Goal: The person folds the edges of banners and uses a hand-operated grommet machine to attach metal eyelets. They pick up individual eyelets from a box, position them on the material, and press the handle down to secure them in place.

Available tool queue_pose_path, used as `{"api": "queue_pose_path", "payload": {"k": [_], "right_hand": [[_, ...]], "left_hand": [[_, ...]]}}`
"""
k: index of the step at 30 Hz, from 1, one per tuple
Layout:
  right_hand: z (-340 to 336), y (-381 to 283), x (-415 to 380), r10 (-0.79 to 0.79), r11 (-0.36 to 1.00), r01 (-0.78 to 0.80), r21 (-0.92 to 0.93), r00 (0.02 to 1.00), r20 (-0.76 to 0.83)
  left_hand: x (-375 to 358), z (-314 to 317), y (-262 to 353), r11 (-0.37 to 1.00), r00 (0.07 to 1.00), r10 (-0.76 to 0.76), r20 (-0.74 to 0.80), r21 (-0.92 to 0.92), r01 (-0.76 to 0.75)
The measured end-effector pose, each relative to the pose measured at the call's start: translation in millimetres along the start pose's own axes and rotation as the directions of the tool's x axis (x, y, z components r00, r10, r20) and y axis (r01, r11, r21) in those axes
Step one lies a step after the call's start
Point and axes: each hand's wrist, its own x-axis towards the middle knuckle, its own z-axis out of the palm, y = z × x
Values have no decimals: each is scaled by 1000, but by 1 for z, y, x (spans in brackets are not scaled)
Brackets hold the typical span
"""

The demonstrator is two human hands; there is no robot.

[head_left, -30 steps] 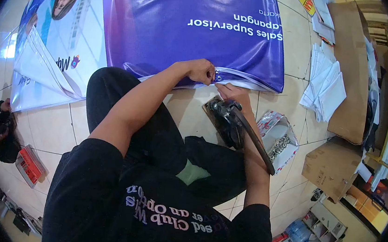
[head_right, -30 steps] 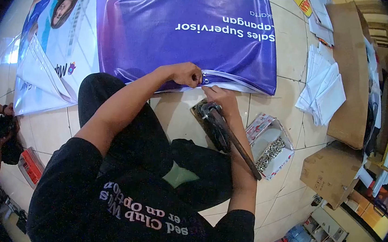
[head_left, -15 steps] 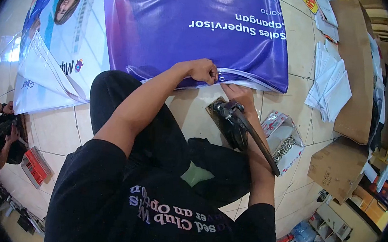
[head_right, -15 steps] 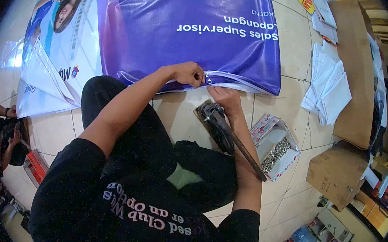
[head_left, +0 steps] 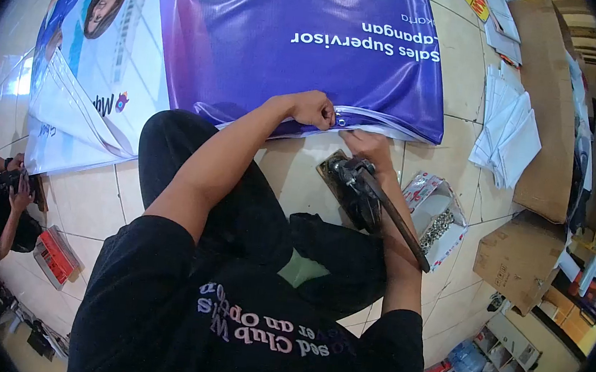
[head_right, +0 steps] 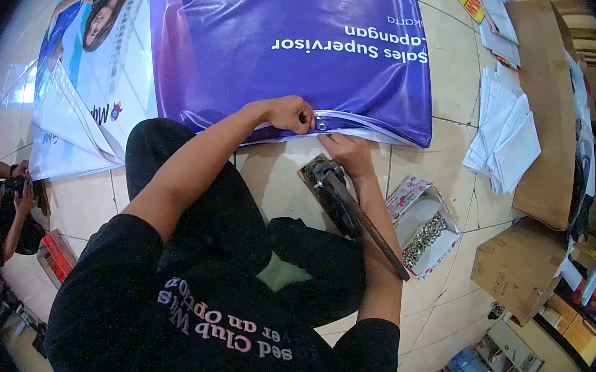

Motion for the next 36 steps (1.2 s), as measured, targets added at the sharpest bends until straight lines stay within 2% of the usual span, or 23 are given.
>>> {"api": "queue_pose_path", "payload": {"k": [2, 3, 6, 9, 10, 11, 13, 14, 17, 22, 24, 28, 30, 31, 33, 34, 36], "right_hand": [[6, -1, -1, -125, 991, 127, -30, 990, 61], [6, -1, -4, -120, 992, 122, -25, 991, 62], [5, 4, -6, 27, 999, -27, -42, 1000, 10], [1, -14, 8, -11, 1000, 11, 4, 999, -51], [-9, -14, 15, -71, 997, 71, -3, 995, -68], [-6, -14, 11, -56, 998, 56, 0, 996, -69], [0, -8, 6, -11, 1000, 13, -16, 993, 116], [4, -7, 9, -55, 997, 56, 48, 998, -23], [12, -5, 7, -87, 992, 93, 83, 994, -70], [17, -3, 1, 38, 990, -22, 137, 993, -112], [13, -9, -3, 59, 993, -64, 98, 997, 51], [21, -4, -16, 46, 976, -61, 209, 996, 75], [19, -5, -20, 156, 952, -213, 222, 956, 249], [22, -4, -24, 160, 950, -218, 222, 954, 252], [25, 1, -27, 300, 736, -335, 588, 940, 161], [23, 4, -31, 304, 737, -335, 587, 940, 156], [-3, 4, -28, 365, 602, -614, 511, 781, 507]], "left_hand": [[0, -3, 4, 1000, 1000, -5, -16, -15, 4], [-3, -1, 6, 999, 1000, -13, -24, -36, 12], [-3, -2, 10, 998, 999, -54, 0, -25, 54], [-3, -2, 4, 997, 1000, 15, -9, -70, -16], [-3, -2, 2, 997, 1000, 9, 2, -72, -8], [-1, -3, 1, 997, 1000, -15, 17, -81, 16], [4, -5, 1, 996, 999, -32, 40, -82, 35], [3, -5, 1, 994, 997, -54, 54, -91, 58], [2, -7, 1, 993, 995, -65, 76, -98, 72], [5, -13, 9, 994, 990, -57, 127, -84, 68], [5, -15, 11, 996, 990, -51, 130, -60, 60], [7, -19, 11, 996, 989, -60, 133, -53, 67], [8, -21, 13, 997, 986, -74, 148, -18, 77], [9, -19, 15, 997, 985, -74, 153, -20, 78], [11, -17, 22, 980, 977, -147, 154, 155, 123], [12, -13, 27, 980, 977, -146, 157, 160, 121], [11, 1, 37, 887, 997, -59, 56, 461, 27]]}}
